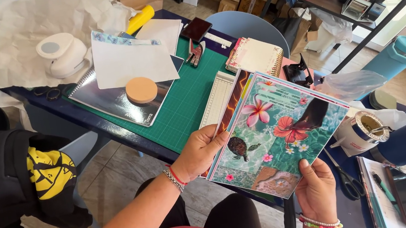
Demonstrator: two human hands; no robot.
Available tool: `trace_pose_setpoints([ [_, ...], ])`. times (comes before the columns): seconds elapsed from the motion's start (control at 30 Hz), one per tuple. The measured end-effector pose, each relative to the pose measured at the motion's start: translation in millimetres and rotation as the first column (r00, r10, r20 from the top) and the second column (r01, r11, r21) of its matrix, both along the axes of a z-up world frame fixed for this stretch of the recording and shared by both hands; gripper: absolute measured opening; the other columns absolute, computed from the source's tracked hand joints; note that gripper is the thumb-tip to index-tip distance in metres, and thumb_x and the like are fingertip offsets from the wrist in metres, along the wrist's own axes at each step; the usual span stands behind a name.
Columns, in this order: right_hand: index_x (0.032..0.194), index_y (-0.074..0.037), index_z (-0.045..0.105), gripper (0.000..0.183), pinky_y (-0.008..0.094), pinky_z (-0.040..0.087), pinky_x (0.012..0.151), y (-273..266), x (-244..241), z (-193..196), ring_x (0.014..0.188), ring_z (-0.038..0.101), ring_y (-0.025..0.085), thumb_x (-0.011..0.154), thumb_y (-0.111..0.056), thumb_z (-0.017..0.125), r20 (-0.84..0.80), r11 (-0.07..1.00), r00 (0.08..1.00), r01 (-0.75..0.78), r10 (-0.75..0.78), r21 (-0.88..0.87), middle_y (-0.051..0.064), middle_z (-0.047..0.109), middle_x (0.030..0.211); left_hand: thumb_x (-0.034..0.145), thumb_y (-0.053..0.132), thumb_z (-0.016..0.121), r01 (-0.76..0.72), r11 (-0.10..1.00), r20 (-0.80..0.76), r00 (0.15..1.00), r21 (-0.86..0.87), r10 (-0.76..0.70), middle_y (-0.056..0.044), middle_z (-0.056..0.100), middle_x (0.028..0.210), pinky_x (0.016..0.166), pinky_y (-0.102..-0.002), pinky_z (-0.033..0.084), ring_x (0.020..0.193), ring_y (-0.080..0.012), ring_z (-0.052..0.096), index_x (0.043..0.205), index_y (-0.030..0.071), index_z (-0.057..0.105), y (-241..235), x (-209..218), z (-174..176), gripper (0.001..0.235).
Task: Punching holes in a sheet of paper using a manual handheld hole puncher
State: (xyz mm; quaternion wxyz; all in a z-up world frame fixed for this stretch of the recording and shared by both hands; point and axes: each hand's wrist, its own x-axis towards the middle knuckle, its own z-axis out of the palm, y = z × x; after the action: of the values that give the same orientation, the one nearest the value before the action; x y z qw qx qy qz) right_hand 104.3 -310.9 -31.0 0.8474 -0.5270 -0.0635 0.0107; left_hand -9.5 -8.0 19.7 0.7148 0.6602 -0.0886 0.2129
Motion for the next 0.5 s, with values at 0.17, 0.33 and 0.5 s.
trace_pose_setpoints([
  [0.17, 0.109, -0.007, 0.068, 0.014, 0.038, 0.06, 0.094, -4.8, 1.9, -3.8, 0.105, 0.072, 0.022, 0.095, -0.005, 0.068, 0.004, 1.0, 1.0, -0.018, 0.018, -0.004, 0.012, 0.074, 0.114, 0.107, 0.032, 0.053, -0.074, 0.993, 0.058, 0.996, 0.089, 0.069, 0.007, 0.036, 0.072, 0.065, -0.026, 0.034, 0.069, -0.0091, 0.033, 0.082, 0.015, 0.054, 0.7, 1.7, -2.1, 0.03],
  [0.33, 0.112, -0.008, 0.067, 0.016, 0.038, 0.056, 0.1, -0.3, -5.1, 8.6, 0.109, 0.07, 0.021, 0.096, -0.011, 0.069, 0.089, 0.997, 0.994, -0.068, 0.071, -0.034, 0.01, 0.073, 0.119, 0.108, 0.03, 0.05, -0.148, 0.978, 0.133, 0.983, 0.147, 0.128, 0.008, 0.039, 0.072, 0.065, -0.027, 0.036, 0.069, -0.0085, 0.035, 0.097, 0.012, 0.061, -0.5, -3.9, 10.1, 0.024],
  [0.5, 0.11, -0.011, 0.062, 0.016, 0.038, 0.058, 0.097, -2.3, -3.7, 10.3, 0.107, 0.07, 0.018, 0.097, -0.016, 0.07, 0.08, 0.996, 0.993, -0.084, 0.086, -0.031, 0.008, 0.072, 0.117, 0.108, 0.026, 0.05, -0.197, 0.974, 0.223, 0.96, 0.116, 0.168, -0.011, 0.063, 0.141, 0.117, -0.035, 0.044, 0.134, -0.0227, 0.058, 0.143, 0.005, 0.052, -1.6, -5.2, 15.1, 0.04],
])
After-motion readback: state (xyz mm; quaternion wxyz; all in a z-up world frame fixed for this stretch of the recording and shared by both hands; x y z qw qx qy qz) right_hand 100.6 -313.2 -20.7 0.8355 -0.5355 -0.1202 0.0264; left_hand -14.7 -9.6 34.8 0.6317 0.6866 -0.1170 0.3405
